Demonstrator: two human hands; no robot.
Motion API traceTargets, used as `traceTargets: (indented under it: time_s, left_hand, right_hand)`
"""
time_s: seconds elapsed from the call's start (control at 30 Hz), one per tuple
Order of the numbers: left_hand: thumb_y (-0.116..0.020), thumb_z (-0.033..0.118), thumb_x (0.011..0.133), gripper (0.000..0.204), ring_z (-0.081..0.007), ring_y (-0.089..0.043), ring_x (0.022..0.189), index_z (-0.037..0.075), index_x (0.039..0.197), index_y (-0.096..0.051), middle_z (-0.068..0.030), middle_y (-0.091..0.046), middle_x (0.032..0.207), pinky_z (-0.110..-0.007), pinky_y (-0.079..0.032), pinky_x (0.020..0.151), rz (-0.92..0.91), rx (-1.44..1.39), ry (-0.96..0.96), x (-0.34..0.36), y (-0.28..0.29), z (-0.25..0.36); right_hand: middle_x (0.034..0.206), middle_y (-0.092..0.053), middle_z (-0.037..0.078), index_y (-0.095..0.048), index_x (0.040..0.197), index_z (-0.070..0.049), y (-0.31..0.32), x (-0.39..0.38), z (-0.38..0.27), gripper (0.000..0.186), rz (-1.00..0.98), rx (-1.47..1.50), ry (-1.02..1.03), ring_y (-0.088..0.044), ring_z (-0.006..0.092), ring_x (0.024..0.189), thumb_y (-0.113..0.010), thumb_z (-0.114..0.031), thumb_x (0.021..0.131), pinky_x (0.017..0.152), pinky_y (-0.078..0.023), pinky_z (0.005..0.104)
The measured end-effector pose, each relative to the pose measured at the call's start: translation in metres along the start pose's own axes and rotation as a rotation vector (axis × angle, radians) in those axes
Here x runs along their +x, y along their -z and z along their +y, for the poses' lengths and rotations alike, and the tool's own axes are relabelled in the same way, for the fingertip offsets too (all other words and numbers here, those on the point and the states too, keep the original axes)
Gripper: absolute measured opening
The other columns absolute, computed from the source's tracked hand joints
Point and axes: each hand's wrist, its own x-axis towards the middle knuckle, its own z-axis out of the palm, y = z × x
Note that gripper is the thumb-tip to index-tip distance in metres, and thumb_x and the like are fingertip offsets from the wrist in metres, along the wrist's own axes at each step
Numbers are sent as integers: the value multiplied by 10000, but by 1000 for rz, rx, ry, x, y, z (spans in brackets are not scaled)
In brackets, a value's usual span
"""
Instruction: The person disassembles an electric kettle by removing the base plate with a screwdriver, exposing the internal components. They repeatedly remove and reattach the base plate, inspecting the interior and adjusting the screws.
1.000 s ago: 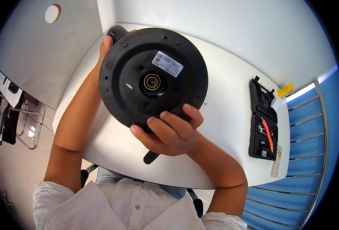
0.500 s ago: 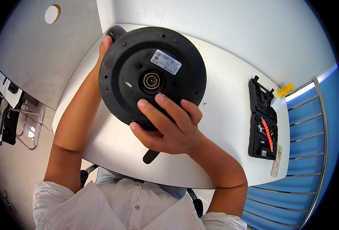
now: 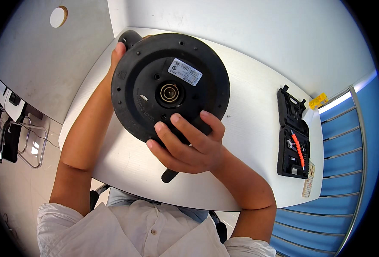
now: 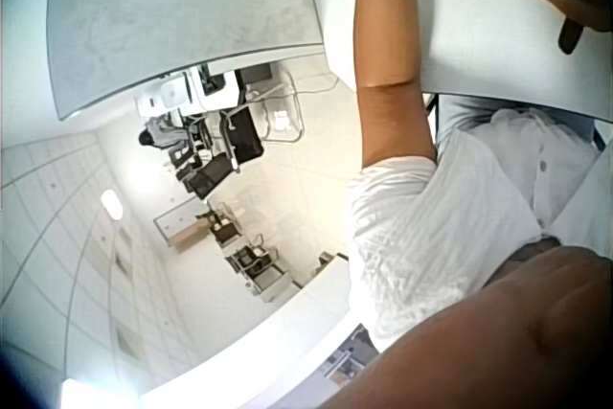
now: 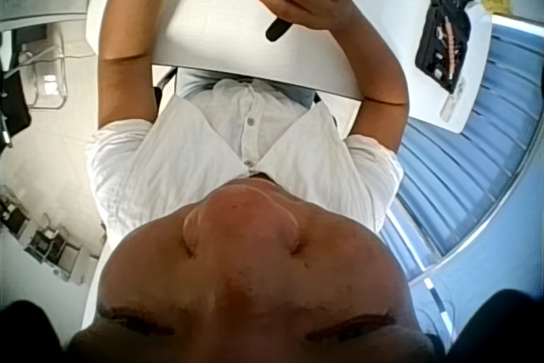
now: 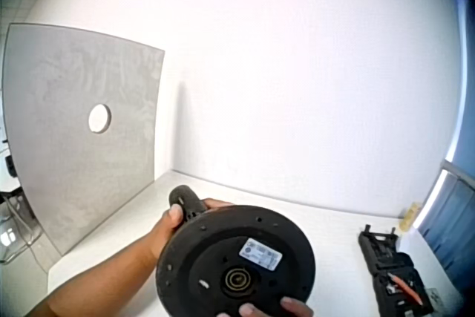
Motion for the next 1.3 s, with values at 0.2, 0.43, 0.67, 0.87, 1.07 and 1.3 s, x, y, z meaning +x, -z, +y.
traceTargets:
  time_s: [0.2,0.43,0.67,0.87,1.07,1.3]
  left_hand:
    - [-416,726,822,828,-211,-619,977,-9,1166,-581,-143,-643,1060,-345,-501,857,-34,-6,-7,0,2,0]
    - [-453,754,777,878,-242,-632,986,-19,1174,-580,-171,-646,1059,-358,-516,859,14,50,0,1,-6,5]
    - [-469,775,743,915,-268,-636,1000,-21,1178,-586,-189,-641,1085,-373,-525,863,27,70,-5,1,-7,3]
    - [-484,759,747,911,-271,-640,990,-32,1190,-577,-194,-641,1084,-373,-532,850,-24,38,-21,2,-6,3]
    - [-488,758,743,917,-270,-642,988,-38,1190,-575,-198,-641,1081,-369,-536,843,-20,29,-14,1,-4,3]
    - [-485,755,750,912,-256,-635,996,-36,1196,-571,-188,-640,1087,-365,-522,860,-3,65,33,-3,-11,14]
  right_hand:
    - [1053,-605,-113,-592,999,-315,2,2,4,250,3,7,34,-520,156,1104,-717,-269,787,1028,-316,429]
    - [1064,-594,-122,-596,991,-322,2,0,3,251,-14,15,50,-503,147,1115,-722,-254,785,1016,-330,408]
    - [1062,-598,-121,-601,990,-317,4,2,5,232,-29,33,75,-503,140,1108,-709,-251,795,1004,-341,395]
    - [1046,-604,-127,-608,976,-313,5,4,9,224,-28,56,103,-505,132,1104,-709,-242,789,1003,-348,379]
    - [1021,-613,-140,-611,962,-296,4,4,9,213,-15,78,95,-519,98,1087,-688,-226,776,1019,-331,378]
    - [1046,-607,-133,-610,969,-311,8,4,10,234,-50,67,103,-510,131,1097,-720,-235,777,1007,-352,369]
